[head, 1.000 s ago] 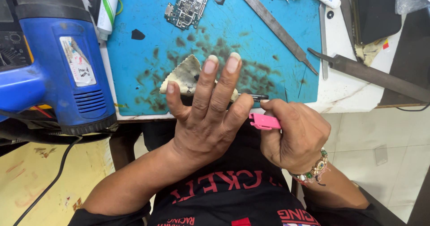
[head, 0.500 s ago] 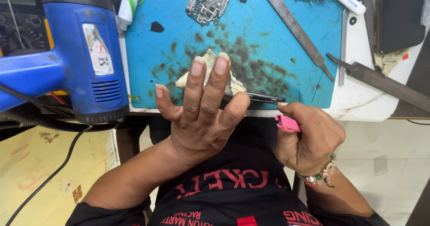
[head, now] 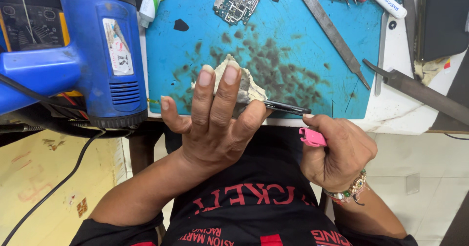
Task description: The person uses a pink tool and a cloth to separate the screen from the body of a black smartphone while heating it with a blue heat gun on a repair bench.
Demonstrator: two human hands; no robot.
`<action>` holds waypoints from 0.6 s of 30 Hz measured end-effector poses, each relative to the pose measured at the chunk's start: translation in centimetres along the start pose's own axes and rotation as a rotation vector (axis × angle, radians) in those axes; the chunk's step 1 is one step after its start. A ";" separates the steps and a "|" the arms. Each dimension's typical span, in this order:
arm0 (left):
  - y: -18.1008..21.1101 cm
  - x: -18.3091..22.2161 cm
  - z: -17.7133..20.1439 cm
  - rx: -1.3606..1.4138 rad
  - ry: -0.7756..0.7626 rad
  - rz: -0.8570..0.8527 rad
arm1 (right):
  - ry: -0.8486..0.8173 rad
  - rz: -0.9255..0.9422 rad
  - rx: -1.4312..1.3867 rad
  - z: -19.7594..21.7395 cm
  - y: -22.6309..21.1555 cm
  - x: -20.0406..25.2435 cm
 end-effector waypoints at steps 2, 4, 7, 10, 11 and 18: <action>0.0 0.0 0.1 0.042 0.006 0.003 | -0.008 -0.057 -0.083 0.0 0.1 0.2; 0.1 -0.1 0.1 0.104 0.016 0.009 | -0.017 -0.078 -0.117 0.1 0.1 0.1; -0.1 -0.1 0.3 0.163 -0.007 -0.002 | -0.020 -0.034 -0.063 0.3 -0.5 -0.5; -0.1 -0.1 0.3 0.190 -0.042 -0.026 | -0.019 0.039 0.053 0.5 -2.0 -1.7; -0.1 -0.1 0.3 0.197 -0.045 -0.020 | -0.038 0.055 0.088 0.6 -2.6 -2.3; -0.3 0.0 0.1 0.196 -0.040 0.007 | -0.149 0.113 0.093 0.4 -4.5 -4.5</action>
Point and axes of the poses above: each hand's wrist, its own x-axis away from the middle knuckle, its own z-axis out of the back of the hand, y = z × x, the point moved 5 cm from there along -x, towards the middle knuckle, and after that the axes turned 10 degrees about x, right-handed, at the moved point
